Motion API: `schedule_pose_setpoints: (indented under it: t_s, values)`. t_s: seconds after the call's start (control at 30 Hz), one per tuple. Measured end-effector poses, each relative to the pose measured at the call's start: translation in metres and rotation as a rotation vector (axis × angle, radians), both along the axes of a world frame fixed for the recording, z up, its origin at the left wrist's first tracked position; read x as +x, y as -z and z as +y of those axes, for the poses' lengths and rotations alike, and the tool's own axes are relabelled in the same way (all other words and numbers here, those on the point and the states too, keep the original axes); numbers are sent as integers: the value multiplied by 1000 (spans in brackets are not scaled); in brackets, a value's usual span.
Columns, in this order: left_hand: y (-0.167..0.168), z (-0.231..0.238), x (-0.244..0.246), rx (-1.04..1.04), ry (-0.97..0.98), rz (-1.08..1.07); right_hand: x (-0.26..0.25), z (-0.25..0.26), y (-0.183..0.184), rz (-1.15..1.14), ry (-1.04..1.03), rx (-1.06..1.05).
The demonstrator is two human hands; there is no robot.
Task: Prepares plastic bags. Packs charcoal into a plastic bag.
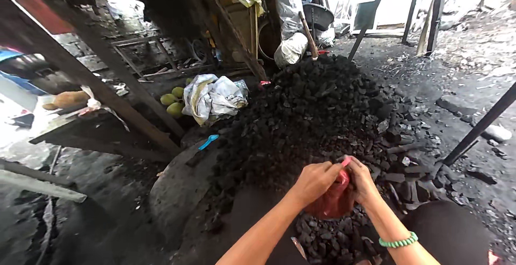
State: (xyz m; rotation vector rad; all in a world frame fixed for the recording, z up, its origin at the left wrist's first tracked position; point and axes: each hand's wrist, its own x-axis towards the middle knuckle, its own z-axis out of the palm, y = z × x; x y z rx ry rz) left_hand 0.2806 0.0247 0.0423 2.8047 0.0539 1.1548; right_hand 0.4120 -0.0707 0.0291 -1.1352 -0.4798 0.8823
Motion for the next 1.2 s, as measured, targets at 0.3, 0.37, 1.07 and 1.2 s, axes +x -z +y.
schedule_pose_setpoints:
  t_s: [0.3, 0.37, 1.07, 1.2]
  values:
    - [-57, -30, -27, -1674, 64, 495, -19, -15, -17, -367, -70, 63]
    - [-55, -39, -24, -2066, 88, 297, -23, -16, -10, -342, -26, 125]
    - [-81, -73, -38, -691, -336, 754, 19, -4, -3, -1755, 365, 348]
    - [-69, -76, -71, -1063, -202, 764, 63, -23, 21, -1774, 233, 207]
